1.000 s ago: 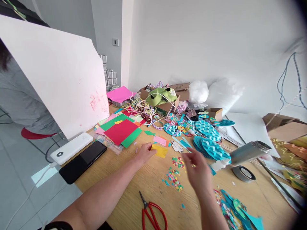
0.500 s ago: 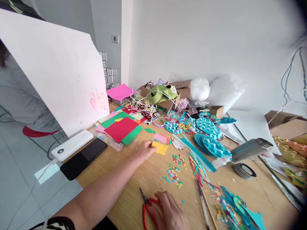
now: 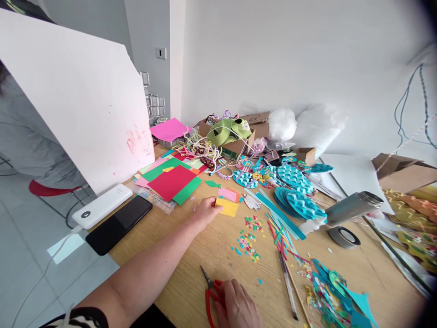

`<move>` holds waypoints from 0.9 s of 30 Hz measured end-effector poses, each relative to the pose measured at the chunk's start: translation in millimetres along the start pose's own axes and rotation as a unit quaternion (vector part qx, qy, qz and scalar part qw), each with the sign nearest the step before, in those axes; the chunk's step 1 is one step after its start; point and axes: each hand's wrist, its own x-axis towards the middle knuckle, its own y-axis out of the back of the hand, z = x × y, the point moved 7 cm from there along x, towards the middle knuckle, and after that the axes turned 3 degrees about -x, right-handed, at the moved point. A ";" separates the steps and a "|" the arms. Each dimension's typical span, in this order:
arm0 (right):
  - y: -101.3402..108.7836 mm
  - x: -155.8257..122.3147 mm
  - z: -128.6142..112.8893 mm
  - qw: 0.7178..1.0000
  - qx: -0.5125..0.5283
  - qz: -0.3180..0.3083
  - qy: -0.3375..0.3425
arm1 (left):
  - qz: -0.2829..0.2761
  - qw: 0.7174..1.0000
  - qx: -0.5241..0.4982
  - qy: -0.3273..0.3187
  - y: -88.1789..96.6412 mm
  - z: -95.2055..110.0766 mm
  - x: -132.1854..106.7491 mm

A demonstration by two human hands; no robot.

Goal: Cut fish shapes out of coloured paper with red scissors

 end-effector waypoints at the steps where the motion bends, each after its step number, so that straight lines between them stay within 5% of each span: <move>1: 0.8 0.4 2.7 0.999 0.033 -0.017 -0.001 | -0.001 1.000 -0.002 0.001 0.2 -0.3 0.1; 5: 10.1 6.0 19.5 0.967 0.228 -0.102 -0.051 | -0.004 1.000 -0.013 0.006 0.5 -2.9 1.7; 10: 58.8 27.3 37.9 0.859 0.493 -0.113 -0.077 | -0.011 0.999 -0.032 0.005 -1.3 -3.0 1.7; 14: 103.8 55.3 57.6 0.786 0.616 -0.018 -0.048 | -0.029 0.998 -0.058 0.014 -5.3 -0.9 -1.5; 18: 113.4 75.7 93.4 0.738 0.645 0.160 -0.113 | -0.037 0.996 -0.075 0.028 -5.9 -0.9 -2.4; 22: 106.3 79.4 111.2 0.731 0.616 0.275 -0.104 | -0.038 0.994 -0.092 0.033 -5.2 -0.4 -2.5; 27: 84.6 76.2 115.4 0.756 0.577 0.275 -0.139 | -0.077 0.993 -0.077 0.046 -13.7 -1.4 -8.9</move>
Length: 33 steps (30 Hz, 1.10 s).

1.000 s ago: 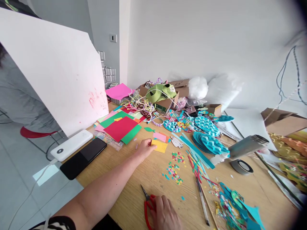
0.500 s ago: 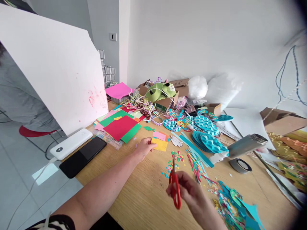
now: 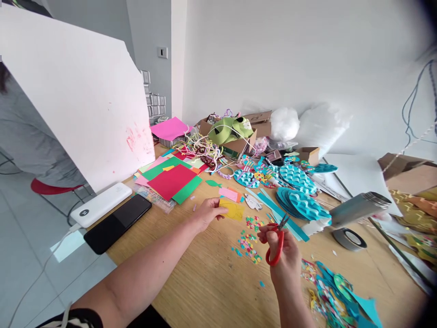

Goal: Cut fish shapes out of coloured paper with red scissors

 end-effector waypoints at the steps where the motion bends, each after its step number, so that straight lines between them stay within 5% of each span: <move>1: -1.6 -1.6 3.5 1.000 -0.001 0.005 -0.009 | -0.015 1.000 0.009 0.003 -3.5 -1.1 -1.5; 7: -21.9 -8.0 12.2 0.999 -0.019 -0.016 -0.025 | -0.086 0.995 0.052 0.017 -20.2 -7.4 -8.3; 22: -25.2 -12.2 2.8 1.000 -0.010 -0.014 -0.007 | -0.249 0.957 0.136 0.061 -46.5 -29.8 -22.4; 33: -36.2 -14.7 4.3 0.998 -0.019 -0.055 -0.034 | -0.113 0.992 0.050 0.030 -28.4 -8.1 -12.4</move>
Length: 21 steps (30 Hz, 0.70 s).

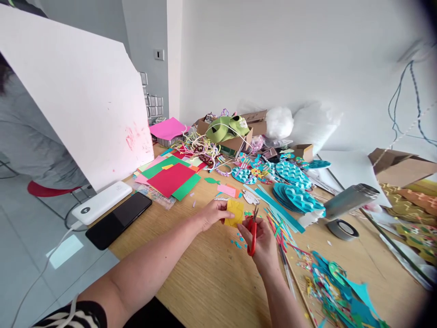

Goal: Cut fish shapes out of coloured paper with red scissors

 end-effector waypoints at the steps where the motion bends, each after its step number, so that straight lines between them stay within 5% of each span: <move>1: -0.9 -0.3 0.4 1.000 -0.002 0.000 -0.003 | 0.000 1.000 0.002 0.002 0.1 -0.2 0.3; 8: 3.7 -0.3 3.4 0.999 -0.010 0.026 -0.020 | -0.026 0.999 0.018 0.032 -8.3 -4.1 -3.4; 12: 3.8 -3.6 1.4 0.999 -0.015 0.027 -0.026 | 0.007 0.999 -0.021 0.023 -3.7 -2.4 -2.2; 21: -25.2 -13.4 9.1 0.992 -0.018 -0.100 -0.070 | 0.053 0.986 -0.155 -0.028 2.6 7.9 -2.8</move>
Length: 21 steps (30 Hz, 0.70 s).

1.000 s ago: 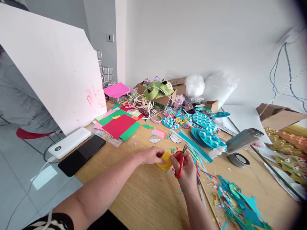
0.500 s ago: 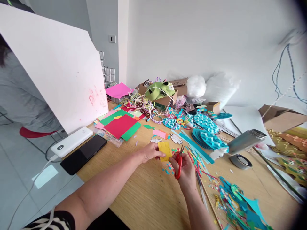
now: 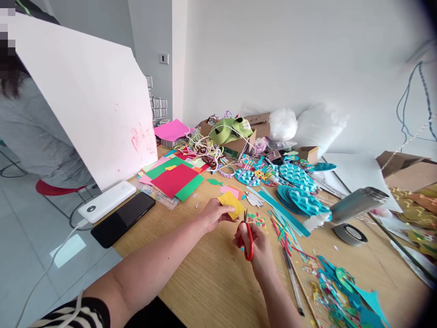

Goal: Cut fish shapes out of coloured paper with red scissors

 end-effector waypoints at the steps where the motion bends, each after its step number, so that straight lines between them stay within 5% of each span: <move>1: -2.0 0.4 2.6 1.000 -0.007 -0.007 0.001 | 0.000 1.000 -0.004 -0.006 -0.4 0.4 -0.1; 21: -13.7 -2.8 9.5 0.998 0.002 -0.058 -0.023 | 0.027 0.999 -0.006 -0.018 -2.3 -0.8 -2.5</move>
